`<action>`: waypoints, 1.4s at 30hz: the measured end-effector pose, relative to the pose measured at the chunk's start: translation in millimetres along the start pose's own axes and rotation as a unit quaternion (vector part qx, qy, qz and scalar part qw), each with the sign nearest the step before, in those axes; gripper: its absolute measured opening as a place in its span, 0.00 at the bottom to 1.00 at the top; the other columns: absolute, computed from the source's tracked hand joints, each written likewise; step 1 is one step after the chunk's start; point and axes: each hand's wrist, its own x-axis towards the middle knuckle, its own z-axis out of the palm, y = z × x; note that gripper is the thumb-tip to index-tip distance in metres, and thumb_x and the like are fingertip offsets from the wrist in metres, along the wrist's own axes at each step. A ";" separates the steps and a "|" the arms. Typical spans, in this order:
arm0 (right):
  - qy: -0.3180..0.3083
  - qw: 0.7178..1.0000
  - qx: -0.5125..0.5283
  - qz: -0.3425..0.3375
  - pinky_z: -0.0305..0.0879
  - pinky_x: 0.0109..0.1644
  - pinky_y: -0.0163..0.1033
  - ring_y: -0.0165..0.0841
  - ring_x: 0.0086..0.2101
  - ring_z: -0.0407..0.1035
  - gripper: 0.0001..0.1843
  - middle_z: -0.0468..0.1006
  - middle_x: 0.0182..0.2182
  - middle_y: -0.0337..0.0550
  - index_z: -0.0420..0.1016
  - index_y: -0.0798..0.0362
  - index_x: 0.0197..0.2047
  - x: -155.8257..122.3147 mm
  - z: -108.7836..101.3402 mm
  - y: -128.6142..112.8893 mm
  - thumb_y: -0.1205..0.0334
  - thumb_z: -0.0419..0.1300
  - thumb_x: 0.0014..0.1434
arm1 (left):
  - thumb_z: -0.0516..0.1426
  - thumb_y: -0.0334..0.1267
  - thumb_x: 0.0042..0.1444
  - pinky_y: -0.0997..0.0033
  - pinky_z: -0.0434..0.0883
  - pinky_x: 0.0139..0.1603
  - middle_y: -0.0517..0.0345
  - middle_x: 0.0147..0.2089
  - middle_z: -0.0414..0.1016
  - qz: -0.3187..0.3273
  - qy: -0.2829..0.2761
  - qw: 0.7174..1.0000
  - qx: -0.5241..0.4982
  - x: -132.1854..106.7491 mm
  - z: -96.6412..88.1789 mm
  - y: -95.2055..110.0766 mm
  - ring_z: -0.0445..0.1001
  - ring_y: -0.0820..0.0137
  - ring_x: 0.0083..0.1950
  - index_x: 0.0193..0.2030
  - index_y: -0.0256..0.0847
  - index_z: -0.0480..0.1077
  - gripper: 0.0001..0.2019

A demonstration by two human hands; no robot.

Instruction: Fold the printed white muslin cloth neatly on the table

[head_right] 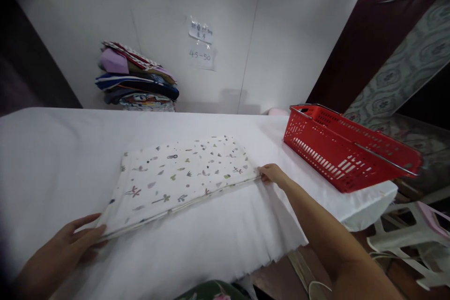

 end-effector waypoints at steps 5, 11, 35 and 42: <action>-0.081 0.995 -0.015 0.056 0.56 0.16 0.29 0.25 0.15 0.61 0.17 0.66 0.14 0.35 0.64 0.55 0.23 2.4 3.7 -14.0 0.52 0.63 0.47 | 0.54 0.53 0.42 0.71 0.72 0.30 0.66 0.28 0.74 0.047 0.018 0.997 -0.064 -12.9 0.2 4.2 0.73 0.68 0.30 0.44 0.47 0.63 0.22; -0.112 0.991 0.058 0.046 0.63 0.24 0.29 0.27 0.24 0.68 0.12 0.72 0.24 0.38 0.67 0.54 0.29 -7.3 -3.0 -22.3 0.56 0.62 0.46 | 0.52 0.50 0.44 0.70 0.69 0.27 0.62 0.25 0.70 0.072 0.017 0.996 -0.045 -22.2 -7.6 16.2 0.70 0.68 0.27 0.46 0.39 0.63 0.24; -0.087 0.811 -0.306 -0.492 0.47 0.62 0.53 0.41 0.62 0.43 0.28 0.51 0.63 0.49 0.54 0.53 0.63 -31.1 145.6 -125.0 0.50 0.43 0.63 | 0.44 0.42 0.50 0.70 0.60 0.28 0.64 0.24 0.67 0.065 0.015 0.983 0.170 -27.5 -30.1 -1.2 0.69 0.66 0.27 0.57 0.35 0.53 0.27; -0.152 0.772 -0.384 -0.484 0.30 0.64 0.52 0.40 0.64 0.31 0.36 0.39 0.66 0.46 0.45 0.54 0.66 8.6 242.9 -161.6 0.41 0.37 0.61 | 0.45 0.39 0.50 0.71 0.59 0.28 0.63 0.26 0.68 0.060 0.022 0.987 0.148 -26.2 -28.9 -8.5 0.69 0.68 0.28 0.57 0.35 0.54 0.26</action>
